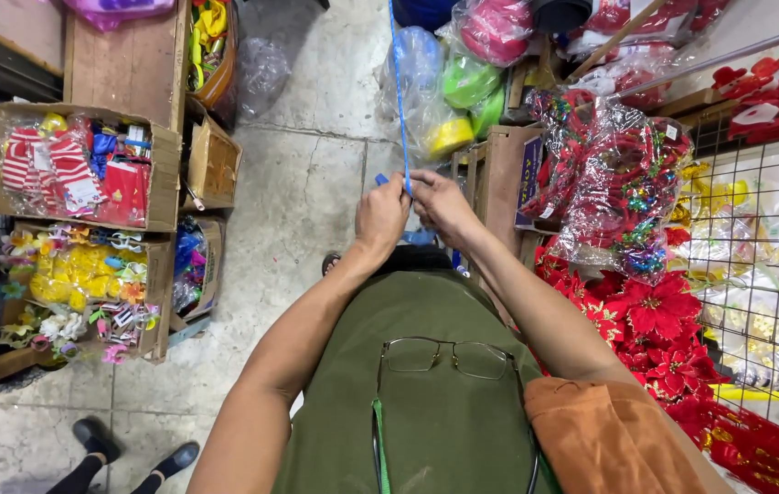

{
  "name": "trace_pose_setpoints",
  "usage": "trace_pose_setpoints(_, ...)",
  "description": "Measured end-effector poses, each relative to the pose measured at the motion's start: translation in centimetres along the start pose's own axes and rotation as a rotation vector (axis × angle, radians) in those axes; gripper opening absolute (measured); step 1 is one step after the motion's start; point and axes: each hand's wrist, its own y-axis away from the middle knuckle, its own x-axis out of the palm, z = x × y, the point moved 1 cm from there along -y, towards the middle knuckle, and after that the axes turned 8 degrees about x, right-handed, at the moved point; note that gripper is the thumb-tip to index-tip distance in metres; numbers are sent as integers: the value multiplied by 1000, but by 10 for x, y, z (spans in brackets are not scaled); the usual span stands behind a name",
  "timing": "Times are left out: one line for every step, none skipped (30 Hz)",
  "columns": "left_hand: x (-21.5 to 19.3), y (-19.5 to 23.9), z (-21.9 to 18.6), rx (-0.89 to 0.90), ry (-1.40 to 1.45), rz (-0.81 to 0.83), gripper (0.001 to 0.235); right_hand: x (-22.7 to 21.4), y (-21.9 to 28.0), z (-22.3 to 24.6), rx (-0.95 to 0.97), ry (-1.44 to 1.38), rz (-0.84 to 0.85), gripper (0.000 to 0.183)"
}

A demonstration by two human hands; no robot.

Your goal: The person ties a blue decorative ribbon by hand, repeatedly forming loops and knots. The hands manipulate the ribbon continuously throughout the clip, with no tools used. The surrounding area contains boxes and bags of colorful decorative items.

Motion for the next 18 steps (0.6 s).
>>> trace_pose_setpoints(3, 1, 8, -4, 2, 2, 23, -8, -13, -10, 4, 1, 0, 38)
trace_pose_setpoints(4, 0, 15, 55, 104, -24, 20, -17, -28, -16, -122, 253, -117, 25)
trace_pose_setpoints(6, -2, 21, 114, 207, -50, 17, -25, -42, -21, -248, 504, -235, 17)
trace_pose_setpoints(1, -7, 27, 116, 207, -50, 17, -29, -33, -16, -250, 504, -236, 17)
trace_pose_setpoints(-4, -11, 32, 168, 296, -129, 21, -33, -24, -11, -314, 640, -280, 15)
trace_pose_setpoints(-8, -16, 38, 220, 387, -207, 28, -37, -14, -6, -376, 777, -326, 14)
trace_pose_setpoints(-7, -21, 38, 223, 388, -206, 28, -36, -11, -6, -377, 776, -329, 14)
trace_pose_setpoints(-3, -24, 40, -3, 742, -130, 23, -36, -7, -8, -364, 823, -343, 14)
trace_pose_setpoints(2, -27, 41, -237, 1089, -47, 22, -36, -3, -10, -351, 870, -356, 16)
trace_pose_setpoints(-2, -24, 36, -235, 1091, -50, 22, -31, 1, -11, -352, 873, -355, 16)
trace_pose_setpoints(-3, -20, 30, -367, 1259, 55, 27, -25, 6, -11, -348, 902, -377, 17)
trace_pose_setpoints(-5, -17, 24, -498, 1420, 165, 34, -20, 11, -11, -344, 927, -401, 19)
trace_pose_setpoints(-9, -14, 19, -493, 1420, 165, 34, -11, 18, -5, -348, 927, -403, 19)
trace_pose_setpoints(-13, -10, 13, -460, 1370, 255, 33, -1, 27, 0, -365, 921, -395, 17)
trace_pose_setpoints(-16, -6, 8, -426, 1319, 344, 39, 9, 35, 4, -383, 914, -387, 15)
trace_pose_setpoints(-5, -9, 18, -428, 1317, 346, 39, 3, 27, -2, -382, 912, -388, 15)
trace_pose_setpoints(6, -13, 28, -383, 1218, 306, 35, -3, 19, -7, -497, 946, -381, 11)
trace_pose_setpoints(17, -17, 38, -336, 1119, 265, 32, -9, 11, -12, -614, 980, -373, 8)
